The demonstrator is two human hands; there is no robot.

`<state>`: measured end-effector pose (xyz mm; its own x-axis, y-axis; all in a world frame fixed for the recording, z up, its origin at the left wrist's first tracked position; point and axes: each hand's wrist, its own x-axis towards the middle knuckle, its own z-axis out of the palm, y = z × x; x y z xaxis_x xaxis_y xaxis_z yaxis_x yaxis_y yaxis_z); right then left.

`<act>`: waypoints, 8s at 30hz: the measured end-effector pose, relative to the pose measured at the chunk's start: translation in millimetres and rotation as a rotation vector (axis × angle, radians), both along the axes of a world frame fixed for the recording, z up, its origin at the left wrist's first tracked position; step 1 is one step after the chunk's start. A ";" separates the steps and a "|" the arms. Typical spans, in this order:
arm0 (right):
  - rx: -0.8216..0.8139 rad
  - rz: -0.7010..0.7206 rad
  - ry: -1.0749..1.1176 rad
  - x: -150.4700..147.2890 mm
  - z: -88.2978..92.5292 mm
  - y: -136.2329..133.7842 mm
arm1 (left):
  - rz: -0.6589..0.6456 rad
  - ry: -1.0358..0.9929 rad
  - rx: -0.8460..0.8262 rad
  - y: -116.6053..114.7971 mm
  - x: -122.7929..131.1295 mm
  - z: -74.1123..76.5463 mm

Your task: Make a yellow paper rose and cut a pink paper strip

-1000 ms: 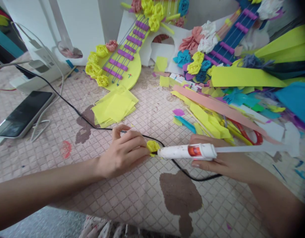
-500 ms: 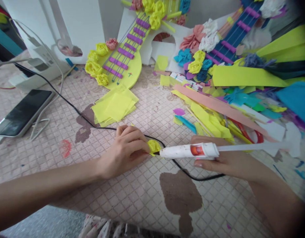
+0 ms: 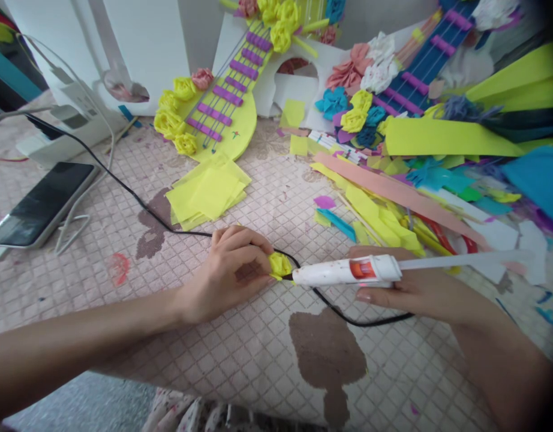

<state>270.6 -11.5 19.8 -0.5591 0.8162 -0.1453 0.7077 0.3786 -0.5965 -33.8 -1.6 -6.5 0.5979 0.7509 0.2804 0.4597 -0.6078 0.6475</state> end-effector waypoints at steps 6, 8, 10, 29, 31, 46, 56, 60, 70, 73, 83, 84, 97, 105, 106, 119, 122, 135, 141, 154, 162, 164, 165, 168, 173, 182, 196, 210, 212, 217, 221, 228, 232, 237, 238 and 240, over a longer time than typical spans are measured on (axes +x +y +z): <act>0.034 0.025 0.025 0.5 -0.2 1.4 | 0.052 -0.019 -0.031 -0.8 2.7 -0.2; 0.067 0.031 0.058 2.4 -3.0 1.5 | 0.076 -0.002 -0.036 -1.0 3.5 -0.1; 0.075 0.031 0.081 4.6 -5.9 1.4 | 0.090 0.021 -0.042 -0.9 3.9 0.3; 0.130 -0.150 0.129 14.6 -9.1 9.6 | 0.088 0.025 -0.053 -2.0 3.3 -1.7; 0.159 -0.257 0.105 8.1 -9.3 9.2 | 0.092 0.020 -0.051 -2.7 2.4 -1.8; 0.449 -0.385 0.245 -66.2 -26.3 71.4 | 0.114 -0.009 -0.018 -5.6 3.7 -4.7; 0.484 -0.381 0.242 -59.9 -35.3 78.5 | 0.117 0.012 -0.019 -5.1 3.4 -4.0; 0.405 -0.370 0.349 -50.4 -33.8 66.6 | 0.110 0.007 -0.009 -5.6 3.0 -4.2; 0.614 -0.438 0.320 -46.7 -31.6 52.5 | 0.106 0.008 -0.010 -5.7 2.7 -3.3; 0.740 -0.418 0.316 -53.1 -21.8 30.8 | 0.106 0.007 -0.006 -5.6 2.8 -3.5; 0.669 0.135 0.301 -75.9 -31.4 -23.2 | 0.121 0.003 0.009 -5.8 4.0 -5.7; 0.662 0.151 0.284 -76.2 -33.0 -22.9 | 0.122 0.006 0.009 -5.6 4.0 -5.7; 0.644 0.225 0.161 -78.0 -34.5 -20.8 | 0.137 0.006 0.018 -6.2 5.0 -4.5; 0.637 0.213 0.165 -79.2 -32.9 -21.1 | 0.135 0.017 0.028 -5.6 4.2 -6.3; 0.634 0.215 0.161 -79.2 -33.0 -21.2 | 0.134 0.016 0.028 -5.7 4.1 -6.5; 0.555 0.050 0.322 -77.4 -29.8 -20.8 | 0.132 0.005 0.024 -5.3 4.5 -6.0; 0.547 -0.044 0.306 -77.2 -27.4 -20.5 | 0.121 0.008 0.019 -5.5 3.0 -6.6; 0.573 -0.065 0.169 -79.9 -28.0 -19.6 | 0.119 -0.008 0.023 -4.3 3.6 -4.9; 0.737 -0.309 0.154 -46.9 -16.7 -2.3 | 0.081 -0.009 0.019 -4.3 -1.2 -4.4; 0.708 -0.474 -0.241 -2.2 -35.1 26.7 | 0.040 -0.032 0.057 -3.3 -2.1 -1.3; 0.658 -0.504 -0.342 4.3 -41.1 31.4 | -0.001 -0.054 0.052 -3.7 -5.1 1.2; 0.653 -0.513 -0.360 4.1 -41.0 30.6 | -0.010 -0.050 0.052 -3.5 -5.0 1.1; 0.656 -0.521 -0.370 3.9 -40.3 29.8 | -0.013 -0.046 0.049 -3.2 -4.8 1.0; 0.687 -0.539 -0.392 3.9 -35.5 26.6 | -0.022 -0.031 0.032 -1.8 -4.3 1.0; 0.710 -0.510 -0.398 2.1 -22.4 18.5 | -0.041 -0.004 0.027 0.0 -4.5 1.0; 0.573 -0.403 0.062 -45.5 -6.5 -10.6 | -0.056 0.004 0.020 1.0 -3.8 1.4; 0.473 0.166 0.049 -82.6 -17.7 -37.0 | -0.027 0.004 0.038 -0.4 -1.2 0.0; 0.634 0.253 -0.138 -82.5 -23.9 -36.4 | -0.035 0.010 0.036 1.7 -2.1 -3.7; 0.628 0.253 -0.150 -82.3 -24.2 -36.4 | -0.037 0.005 0.036 2.3 -2.2 -3.8; 0.622 0.246 -0.155 -82.0 -24.0 -36.6 | -0.047 0.003 0.026 2.9 -2.5 -2.7; 0.620 0.250 -0.155 -82.4 -24.5 -36.4 | -0.052 0.011 0.021 3.0 -2.0 -1.5; 0.603 0.227 -0.076 -80.7 -24.1 -36.7 | -0.041 -0.002 0.019 2.5 -2.0 -2.8; 0.513 0.011 0.111 -77.9 -20.7 -33.7 | -0.049 0.004 0.006 2.6 -3.0 -2.8; 0.444 -0.112 0.094 -76.8 -19.9 -30.5 | -0.050 0.015 0.014 3.0 -3.4 -3.5; 0.437 -0.109 0.080 -77.0 -20.3 -30.4 | -0.052 0.014 0.014 3.1 -3.5 -3.5; 0.428 -0.104 0.062 -77.9 -21.2 -30.7 | -0.059 0.013 0.014 3.5 -4.0 -3.4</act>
<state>192.7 -42.2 -1.4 -0.4675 0.8482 0.2488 0.7233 0.5289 -0.4439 -37.7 2.0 -9.9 0.6445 0.7104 0.2828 0.4310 -0.6430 0.6330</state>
